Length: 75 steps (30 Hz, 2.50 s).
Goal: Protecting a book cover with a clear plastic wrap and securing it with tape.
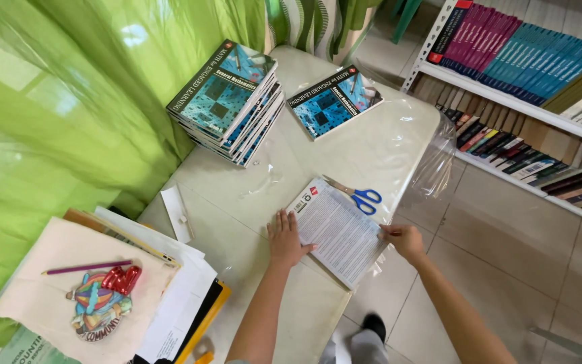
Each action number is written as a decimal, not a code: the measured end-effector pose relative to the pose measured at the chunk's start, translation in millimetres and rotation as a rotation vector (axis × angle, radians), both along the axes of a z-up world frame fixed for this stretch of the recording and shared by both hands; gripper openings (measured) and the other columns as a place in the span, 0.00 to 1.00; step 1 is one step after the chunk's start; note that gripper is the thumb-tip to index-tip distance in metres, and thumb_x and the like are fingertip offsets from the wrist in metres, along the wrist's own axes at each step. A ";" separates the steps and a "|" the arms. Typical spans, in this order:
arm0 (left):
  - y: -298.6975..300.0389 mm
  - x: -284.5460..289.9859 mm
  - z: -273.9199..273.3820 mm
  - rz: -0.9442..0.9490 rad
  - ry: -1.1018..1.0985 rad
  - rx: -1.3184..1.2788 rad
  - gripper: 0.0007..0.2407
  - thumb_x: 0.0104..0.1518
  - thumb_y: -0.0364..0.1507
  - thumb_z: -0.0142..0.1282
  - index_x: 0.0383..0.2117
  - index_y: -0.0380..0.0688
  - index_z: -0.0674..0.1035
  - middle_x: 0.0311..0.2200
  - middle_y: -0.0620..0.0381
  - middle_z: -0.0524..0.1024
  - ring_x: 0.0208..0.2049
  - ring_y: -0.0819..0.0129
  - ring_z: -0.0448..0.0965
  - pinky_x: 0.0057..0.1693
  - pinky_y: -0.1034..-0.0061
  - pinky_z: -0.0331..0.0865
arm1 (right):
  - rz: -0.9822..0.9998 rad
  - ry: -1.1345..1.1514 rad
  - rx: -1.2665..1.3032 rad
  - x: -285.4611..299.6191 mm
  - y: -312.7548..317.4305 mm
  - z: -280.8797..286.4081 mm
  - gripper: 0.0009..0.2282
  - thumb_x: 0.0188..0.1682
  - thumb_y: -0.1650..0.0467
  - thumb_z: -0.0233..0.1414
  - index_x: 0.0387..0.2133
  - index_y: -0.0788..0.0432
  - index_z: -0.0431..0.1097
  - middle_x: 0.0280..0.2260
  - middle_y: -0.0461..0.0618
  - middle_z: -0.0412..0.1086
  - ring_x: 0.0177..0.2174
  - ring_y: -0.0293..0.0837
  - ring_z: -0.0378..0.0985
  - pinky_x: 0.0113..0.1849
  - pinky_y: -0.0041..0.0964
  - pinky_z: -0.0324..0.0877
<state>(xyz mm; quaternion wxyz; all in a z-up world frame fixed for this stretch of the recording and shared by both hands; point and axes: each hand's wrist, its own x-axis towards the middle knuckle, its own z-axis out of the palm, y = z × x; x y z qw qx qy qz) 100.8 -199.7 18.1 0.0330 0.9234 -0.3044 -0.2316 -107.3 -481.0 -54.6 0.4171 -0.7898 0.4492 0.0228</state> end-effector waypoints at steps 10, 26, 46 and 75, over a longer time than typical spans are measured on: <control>-10.6 -11.7 -9.4 0.052 -0.041 0.028 0.52 0.46 0.58 0.61 0.72 0.47 0.42 0.75 0.51 0.34 0.75 0.59 0.29 0.71 0.35 0.29 | -0.009 -0.017 0.295 3.5 -33.2 -24.3 0.19 0.42 0.67 0.67 0.44 0.66 0.77 0.34 0.51 0.80 0.34 0.43 0.80 0.38 0.36 0.75; -60.5 -64.9 45.8 1.034 0.707 -1.072 0.16 0.62 0.45 0.53 0.42 0.46 0.79 0.34 0.54 0.77 0.36 0.60 0.78 0.41 0.62 0.73 | 0.829 -0.377 -0.156 38.3 53.1 208.4 0.19 0.34 0.68 0.63 0.41 0.62 0.79 0.27 0.53 0.72 0.24 0.47 0.74 0.29 0.42 0.69; -19.1 -57.5 72.2 0.658 0.236 -0.922 0.31 0.60 0.39 0.53 0.68 0.43 0.58 0.50 0.40 0.78 0.50 0.48 0.81 0.55 0.62 0.72 | 0.665 -0.331 0.646 37.8 115.4 163.6 0.35 0.47 0.55 0.56 0.69 0.43 0.53 0.63 0.56 0.59 0.56 0.49 0.72 0.47 0.40 0.75; -20.9 -50.6 39.1 0.729 0.262 -1.006 0.19 0.55 0.29 0.57 0.53 0.37 0.74 0.44 0.42 0.82 0.45 0.54 0.83 0.53 0.63 0.74 | 0.489 -0.303 0.443 72.5 17.7 40.7 0.37 0.49 0.55 0.55 0.69 0.59 0.50 0.62 0.58 0.62 0.60 0.51 0.67 0.59 0.42 0.60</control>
